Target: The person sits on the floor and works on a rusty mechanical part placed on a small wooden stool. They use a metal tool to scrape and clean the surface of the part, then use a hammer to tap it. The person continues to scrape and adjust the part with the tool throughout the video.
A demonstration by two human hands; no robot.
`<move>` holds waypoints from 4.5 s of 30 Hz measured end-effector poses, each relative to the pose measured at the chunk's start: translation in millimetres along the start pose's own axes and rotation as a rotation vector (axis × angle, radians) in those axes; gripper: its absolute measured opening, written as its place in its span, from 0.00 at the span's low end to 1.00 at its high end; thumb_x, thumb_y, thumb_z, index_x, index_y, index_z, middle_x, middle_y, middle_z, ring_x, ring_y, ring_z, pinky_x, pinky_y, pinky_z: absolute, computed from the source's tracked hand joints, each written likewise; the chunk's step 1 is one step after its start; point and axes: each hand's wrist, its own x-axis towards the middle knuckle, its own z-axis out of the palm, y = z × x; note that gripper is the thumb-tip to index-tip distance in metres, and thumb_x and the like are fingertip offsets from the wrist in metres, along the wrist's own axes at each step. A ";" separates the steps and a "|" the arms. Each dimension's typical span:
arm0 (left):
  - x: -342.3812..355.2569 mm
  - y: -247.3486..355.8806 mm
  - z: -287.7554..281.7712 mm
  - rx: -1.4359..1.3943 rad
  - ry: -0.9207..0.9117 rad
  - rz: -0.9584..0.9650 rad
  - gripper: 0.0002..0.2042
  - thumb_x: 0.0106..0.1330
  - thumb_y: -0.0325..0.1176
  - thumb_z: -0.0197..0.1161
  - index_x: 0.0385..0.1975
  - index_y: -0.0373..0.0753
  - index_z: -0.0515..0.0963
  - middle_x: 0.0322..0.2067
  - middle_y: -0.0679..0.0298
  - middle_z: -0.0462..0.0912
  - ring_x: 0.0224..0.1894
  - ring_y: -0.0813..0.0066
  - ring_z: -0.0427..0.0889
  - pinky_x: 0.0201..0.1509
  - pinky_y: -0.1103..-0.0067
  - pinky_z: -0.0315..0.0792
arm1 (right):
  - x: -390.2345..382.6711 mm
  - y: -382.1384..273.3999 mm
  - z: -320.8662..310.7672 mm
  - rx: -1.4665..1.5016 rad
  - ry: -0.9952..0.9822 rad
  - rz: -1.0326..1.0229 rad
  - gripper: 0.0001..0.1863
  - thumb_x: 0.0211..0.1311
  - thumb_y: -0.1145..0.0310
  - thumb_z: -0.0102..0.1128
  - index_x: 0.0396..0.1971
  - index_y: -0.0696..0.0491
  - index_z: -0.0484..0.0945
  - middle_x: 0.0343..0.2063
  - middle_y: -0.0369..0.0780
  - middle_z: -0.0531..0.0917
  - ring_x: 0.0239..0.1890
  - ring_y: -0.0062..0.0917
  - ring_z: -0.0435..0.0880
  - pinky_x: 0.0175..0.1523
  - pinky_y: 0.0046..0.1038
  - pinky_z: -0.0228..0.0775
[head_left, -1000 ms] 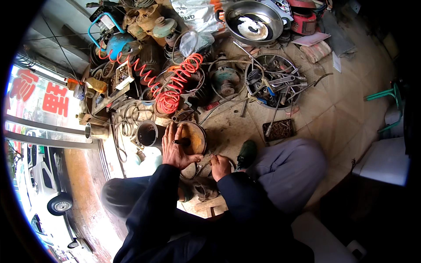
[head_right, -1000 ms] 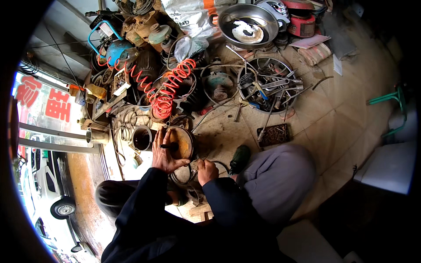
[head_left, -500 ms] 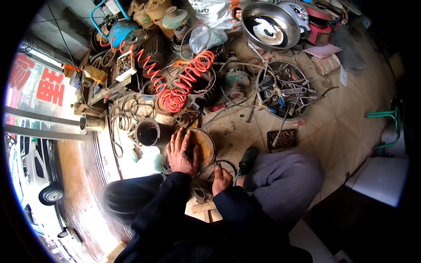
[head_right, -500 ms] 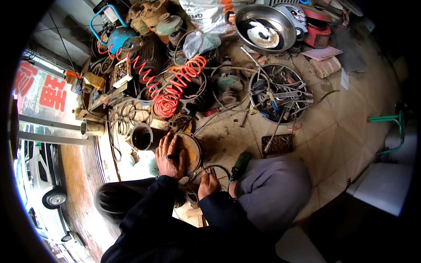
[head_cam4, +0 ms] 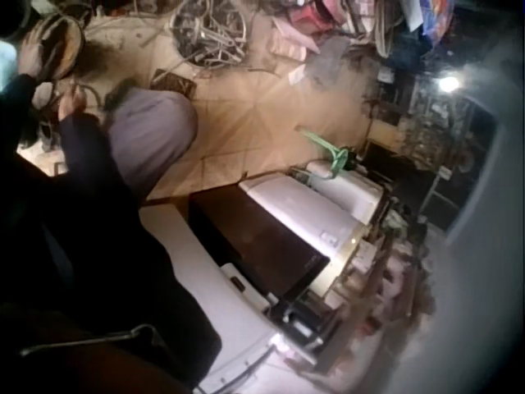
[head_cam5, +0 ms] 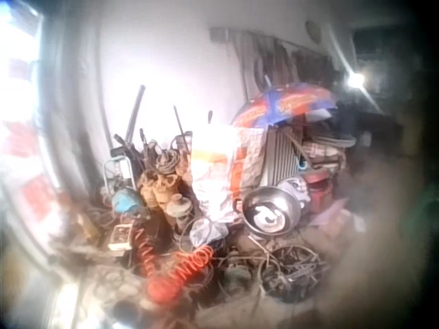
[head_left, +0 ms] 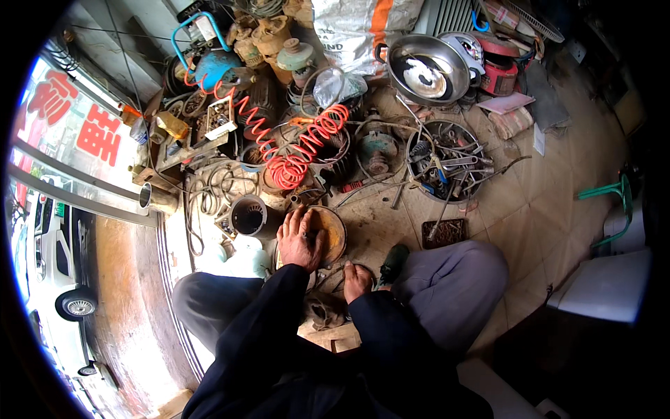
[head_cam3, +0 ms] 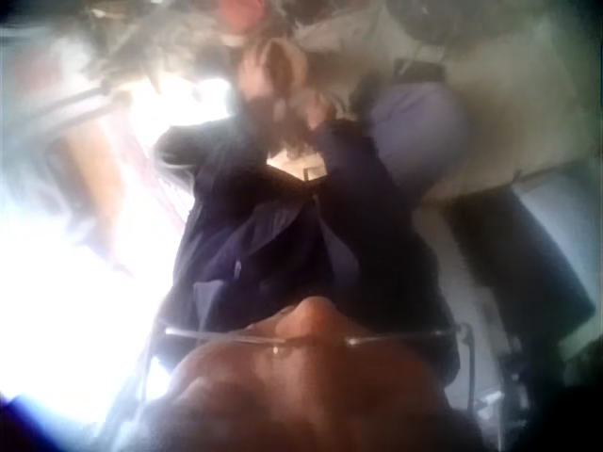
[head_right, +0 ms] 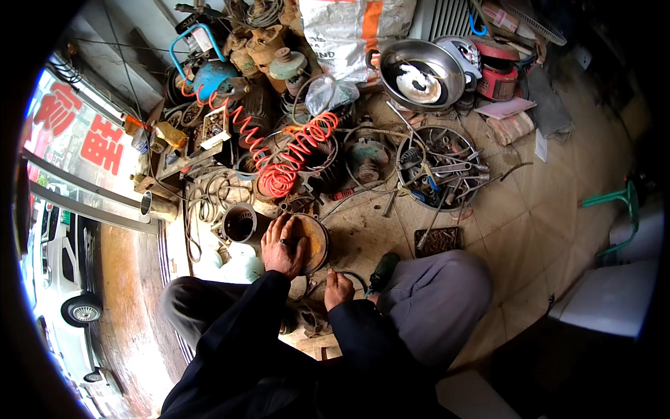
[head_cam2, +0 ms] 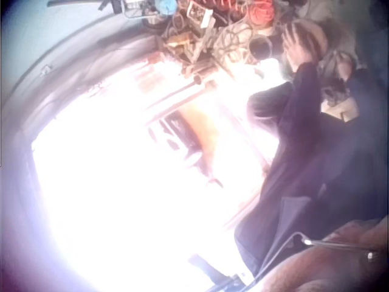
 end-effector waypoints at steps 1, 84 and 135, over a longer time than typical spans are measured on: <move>1.0 -2.2 -1.6 0.010 -0.005 0.023 0.31 0.59 0.50 0.63 0.61 0.43 0.69 0.65 0.56 0.65 0.66 0.51 0.62 0.67 0.59 0.57 | 0.3 0.9 -1.8 0.023 0.013 -0.023 0.23 0.69 0.61 0.56 0.15 0.56 0.65 0.13 0.32 0.61 0.21 0.15 0.58 0.26 0.29 0.54; 11.6 -16.0 5.2 0.068 0.065 -0.309 0.35 0.58 0.53 0.64 0.62 0.41 0.64 0.62 0.50 0.65 0.62 0.50 0.66 0.62 0.63 0.67 | 47.5 -57.3 -47.1 -0.515 -0.425 -0.091 0.23 0.65 0.53 0.51 0.22 0.56 0.82 0.20 0.49 0.81 0.27 0.42 0.82 0.37 0.39 0.71; 13.7 -15.0 9.1 -0.011 0.088 -0.315 0.34 0.56 0.51 0.67 0.59 0.39 0.68 0.60 0.50 0.69 0.63 0.51 0.67 0.65 0.64 0.64 | 123.4 -96.6 -45.7 -0.767 -0.836 -0.049 0.18 0.58 0.56 0.63 0.19 0.56 0.83 0.19 0.45 0.82 0.26 0.32 0.81 0.37 0.34 0.72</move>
